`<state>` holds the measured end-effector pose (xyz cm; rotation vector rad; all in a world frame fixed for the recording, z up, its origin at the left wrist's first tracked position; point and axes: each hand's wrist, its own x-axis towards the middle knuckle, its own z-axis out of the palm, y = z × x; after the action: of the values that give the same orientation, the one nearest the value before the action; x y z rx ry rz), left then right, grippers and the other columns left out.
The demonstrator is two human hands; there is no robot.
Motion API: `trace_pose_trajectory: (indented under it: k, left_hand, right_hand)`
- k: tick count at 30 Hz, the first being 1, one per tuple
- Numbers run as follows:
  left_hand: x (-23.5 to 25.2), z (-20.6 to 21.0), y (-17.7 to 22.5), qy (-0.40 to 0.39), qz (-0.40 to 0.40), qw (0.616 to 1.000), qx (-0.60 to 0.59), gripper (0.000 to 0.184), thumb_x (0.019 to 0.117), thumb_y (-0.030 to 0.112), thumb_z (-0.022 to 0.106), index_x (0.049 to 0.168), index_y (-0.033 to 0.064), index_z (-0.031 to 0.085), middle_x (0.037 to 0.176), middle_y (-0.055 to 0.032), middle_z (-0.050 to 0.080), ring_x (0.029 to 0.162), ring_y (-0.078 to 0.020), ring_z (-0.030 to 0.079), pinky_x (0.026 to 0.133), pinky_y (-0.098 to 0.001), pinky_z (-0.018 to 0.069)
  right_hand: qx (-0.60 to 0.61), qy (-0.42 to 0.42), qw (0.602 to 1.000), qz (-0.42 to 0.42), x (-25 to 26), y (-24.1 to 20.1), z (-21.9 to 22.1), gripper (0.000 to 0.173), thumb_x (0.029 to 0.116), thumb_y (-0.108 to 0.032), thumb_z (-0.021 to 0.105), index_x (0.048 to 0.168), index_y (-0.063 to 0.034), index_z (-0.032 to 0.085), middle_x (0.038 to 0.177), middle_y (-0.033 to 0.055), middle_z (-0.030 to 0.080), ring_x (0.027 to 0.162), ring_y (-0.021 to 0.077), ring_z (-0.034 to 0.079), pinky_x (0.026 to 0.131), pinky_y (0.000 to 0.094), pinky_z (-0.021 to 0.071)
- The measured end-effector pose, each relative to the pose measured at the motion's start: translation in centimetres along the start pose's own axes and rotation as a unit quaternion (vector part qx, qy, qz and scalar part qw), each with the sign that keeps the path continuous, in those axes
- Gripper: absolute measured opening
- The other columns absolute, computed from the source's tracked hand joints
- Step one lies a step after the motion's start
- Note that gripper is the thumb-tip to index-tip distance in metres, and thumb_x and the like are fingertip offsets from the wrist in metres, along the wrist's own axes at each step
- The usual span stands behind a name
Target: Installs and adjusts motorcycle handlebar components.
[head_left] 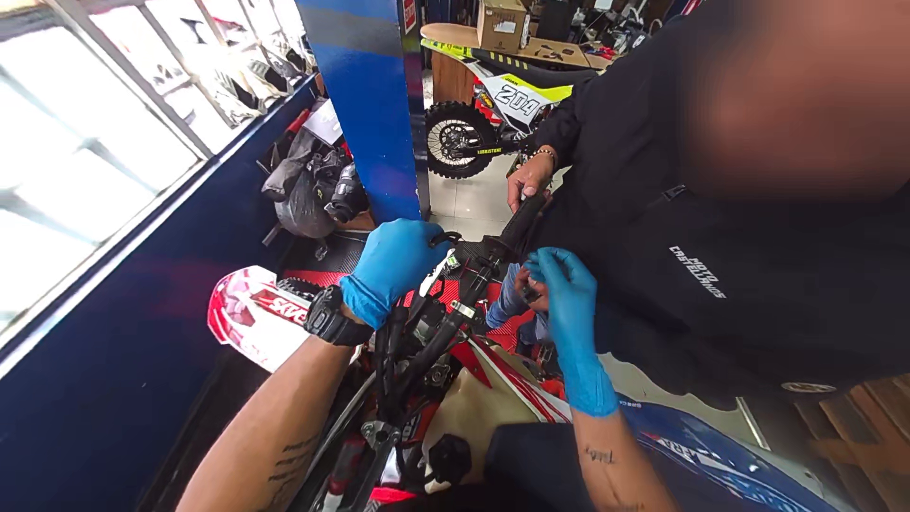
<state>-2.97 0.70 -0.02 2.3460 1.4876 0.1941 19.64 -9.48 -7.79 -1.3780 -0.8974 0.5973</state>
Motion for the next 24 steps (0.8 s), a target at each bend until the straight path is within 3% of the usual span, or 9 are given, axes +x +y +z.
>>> trace_pose_trajectory:
  k: [3, 5, 10, 15, 19, 22, 24]
  left_hand:
    - [0.2, 0.4, -0.3, 0.010, 0.002, 1.000, -0.008, 0.030, 0.1017, 0.040, 0.058, 0.105, 0.0165, 0.077, 0.092, -0.0098, 0.074, 0.089, -0.0314, 0.071, 0.079, -0.0602, 0.0530]
    - [0.2, 0.6, -0.4, 0.013, 0.004, 1.000, -0.008, 0.028, 0.1012, 0.040, 0.059, 0.102, 0.0176, 0.076, 0.088, -0.0086, 0.073, 0.085, -0.0303, 0.070, 0.076, -0.0593, 0.0528]
    - [0.0, 0.9, -0.6, 0.038, 0.020, 0.999, 0.001, 0.025, 0.0997, 0.039, 0.062, 0.094, 0.0182, 0.076, 0.079, -0.0072, 0.070, 0.077, -0.0293, 0.069, 0.068, -0.0578, 0.0513]
    - [-0.1, 1.0, -0.7, 0.051, 0.032, 0.998, 0.010, 0.024, 0.0994, 0.037, 0.063, 0.089, 0.0192, 0.075, 0.074, -0.0053, 0.068, 0.073, -0.0281, 0.067, 0.062, -0.0558, 0.0499]
    - [-0.2, 0.9, -0.7, 0.058, 0.033, 0.998, 0.009, 0.023, 0.0988, 0.035, 0.063, 0.089, 0.0183, 0.075, 0.074, -0.0066, 0.068, 0.073, -0.0295, 0.067, 0.062, -0.0562, 0.0494]
    - [0.0, 1.3, -0.3, 0.084, 0.055, 0.995, 0.001, 0.021, 0.0991, 0.031, 0.062, 0.096, 0.0143, 0.074, 0.084, -0.0097, 0.070, 0.082, -0.0319, 0.068, 0.069, -0.0580, 0.0508]
    - [0.6, 1.9, -0.3, 0.113, 0.118, 0.986, -0.005, 0.023, 0.0992, 0.022, 0.061, 0.118, 0.0158, 0.073, 0.115, -0.0088, 0.072, 0.103, -0.0300, 0.069, 0.086, -0.0573, 0.0541]
  right_hand:
    - [0.033, -0.054, 0.995, 0.081, -3.7, -0.7, 1.3, 0.042, 0.1011, -0.016, 0.063, 0.137, 0.0060, 0.055, 0.113, 0.0148, 0.073, 0.095, 0.0216, 0.074, 0.082, 0.0356, 0.0642]
    - [0.062, -0.077, 0.986, 0.133, -4.6, -0.7, 2.0, 0.051, 0.1005, -0.015, 0.064, 0.144, 0.0053, 0.048, 0.123, 0.0164, 0.070, 0.102, 0.0225, 0.074, 0.086, 0.0361, 0.0635]
    - [0.251, -0.129, 0.928, 0.242, -4.3, 0.5, 3.5, 0.026, 0.1066, -0.010, 0.049, 0.124, 0.0082, 0.057, 0.111, 0.0210, 0.070, 0.098, 0.0268, 0.073, 0.088, 0.0395, 0.0619]
    - [0.336, -0.067, 0.913, 0.221, -4.7, 0.8, 4.7, 0.018, 0.1042, -0.003, 0.050, 0.115, 0.0082, 0.058, 0.105, 0.0212, 0.070, 0.094, 0.0282, 0.073, 0.086, 0.0412, 0.0621]
    - [0.348, -0.066, 0.914, 0.198, -4.8, 1.4, 5.0, 0.021, 0.1060, -0.005, 0.048, 0.119, 0.0079, 0.057, 0.111, 0.0223, 0.069, 0.099, 0.0283, 0.072, 0.089, 0.0411, 0.0612]
    - [0.364, -0.077, 0.910, 0.184, -4.4, 2.2, 4.6, 0.022, 0.1040, -0.001, 0.050, 0.121, 0.0100, 0.059, 0.113, 0.0236, 0.069, 0.102, 0.0292, 0.071, 0.092, 0.0412, 0.0603]
    - [0.370, -0.071, 0.908, 0.181, -4.1, 2.3, 4.6, 0.023, 0.1012, 0.002, 0.052, 0.122, 0.0095, 0.060, 0.110, 0.0200, 0.070, 0.097, 0.0250, 0.071, 0.090, 0.0387, 0.0605]
